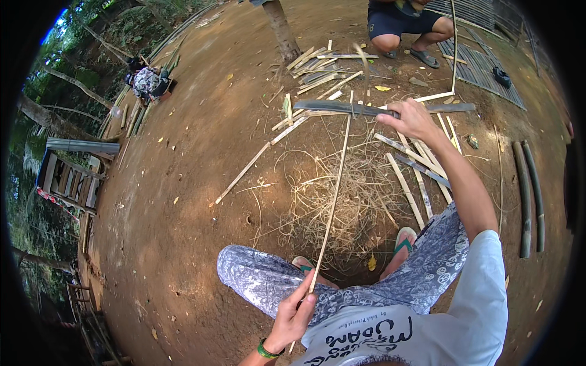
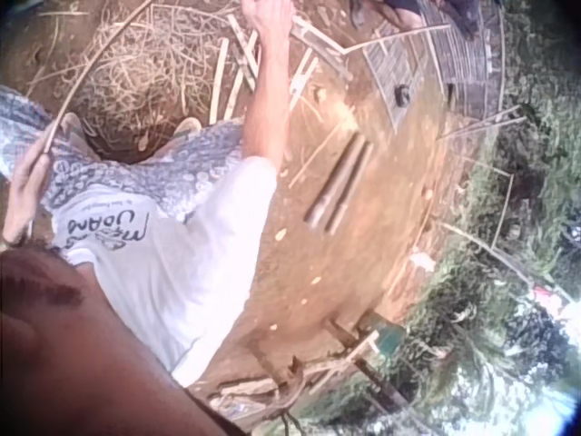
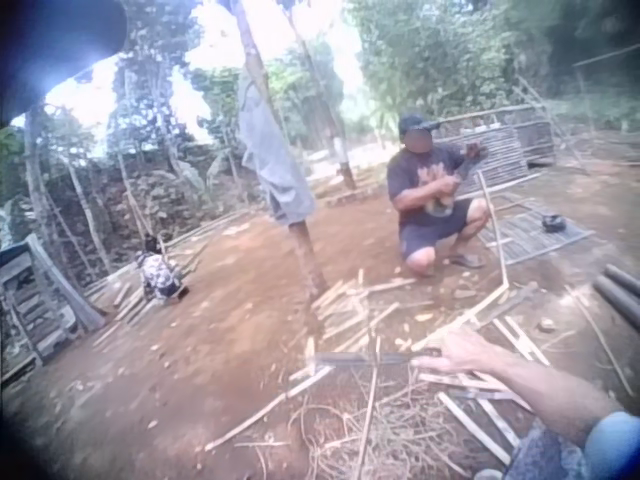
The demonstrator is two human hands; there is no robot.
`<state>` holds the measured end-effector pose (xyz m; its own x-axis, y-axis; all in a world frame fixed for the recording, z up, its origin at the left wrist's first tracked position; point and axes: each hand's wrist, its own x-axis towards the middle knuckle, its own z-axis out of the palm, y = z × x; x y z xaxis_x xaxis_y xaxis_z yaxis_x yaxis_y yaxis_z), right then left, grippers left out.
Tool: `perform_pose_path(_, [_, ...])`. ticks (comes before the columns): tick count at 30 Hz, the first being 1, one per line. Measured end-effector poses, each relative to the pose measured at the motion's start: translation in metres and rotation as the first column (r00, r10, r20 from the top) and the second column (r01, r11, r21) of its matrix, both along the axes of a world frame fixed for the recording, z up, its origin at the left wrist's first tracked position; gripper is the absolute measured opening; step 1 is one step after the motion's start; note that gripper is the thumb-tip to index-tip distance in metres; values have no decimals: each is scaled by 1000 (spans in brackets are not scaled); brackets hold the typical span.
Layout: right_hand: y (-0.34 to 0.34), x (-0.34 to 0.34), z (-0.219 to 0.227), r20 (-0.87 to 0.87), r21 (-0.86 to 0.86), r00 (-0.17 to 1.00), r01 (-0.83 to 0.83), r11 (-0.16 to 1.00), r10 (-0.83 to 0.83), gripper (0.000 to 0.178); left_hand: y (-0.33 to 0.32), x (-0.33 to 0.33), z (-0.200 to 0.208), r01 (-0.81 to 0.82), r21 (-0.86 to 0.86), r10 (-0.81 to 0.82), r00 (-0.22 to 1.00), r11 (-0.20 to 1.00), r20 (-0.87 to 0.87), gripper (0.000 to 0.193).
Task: The person sits on the ground and uses a machete to split long bamboo poles into thin strips. They repeatedly strike the bamboo with the blade to separate the material, creating a pile of finished strips on the ground.
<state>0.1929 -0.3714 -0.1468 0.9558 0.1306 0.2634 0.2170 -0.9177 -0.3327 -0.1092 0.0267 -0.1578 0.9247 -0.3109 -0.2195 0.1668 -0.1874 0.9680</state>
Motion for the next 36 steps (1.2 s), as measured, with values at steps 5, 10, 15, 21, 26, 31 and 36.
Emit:
perform_pose_path(5, [-106, 53, -26, -81, 23, 901, 428, 903, -425, 86, 29, -36, 7, -139, -264, 89, 977, 954, -192, 53])
perform_pose_path(10, [-72, 28, -54, -148, 239, 896, 443, 864, -418, 86, 25, 20, -3, -241, -468, 115, 952, 850, -282, 52])
perform_pose_path(15, [26, -13, -23, -134, 322, 980, 184, 929, -148, 71, -7, 80, -12, -238, -552, 122, 963, 799, -240, 46])
perform_pose_path(21, [116, -85, -28, 93, 278, 919, -393, 877, 382, 61, -48, 124, 4, -286, -609, 93, 940, 739, -329, 40])
perform_pose_path(26, [135, -102, -18, 205, 206, 863, -499, 842, 461, 66, -64, 127, 18, -315, -564, 117, 926, 763, -359, 28])
perform_pose_path(31, [122, -87, -15, 284, 160, 865, -468, 869, 414, 67, -58, 115, 25, -173, -592, -10, 956, 787, -292, 45])
perform_pose_path(36, [118, -85, -12, 281, 126, 877, -437, 891, 390, 65, -50, 105, 27, -146, -590, -33, 959, 794, -282, 50])
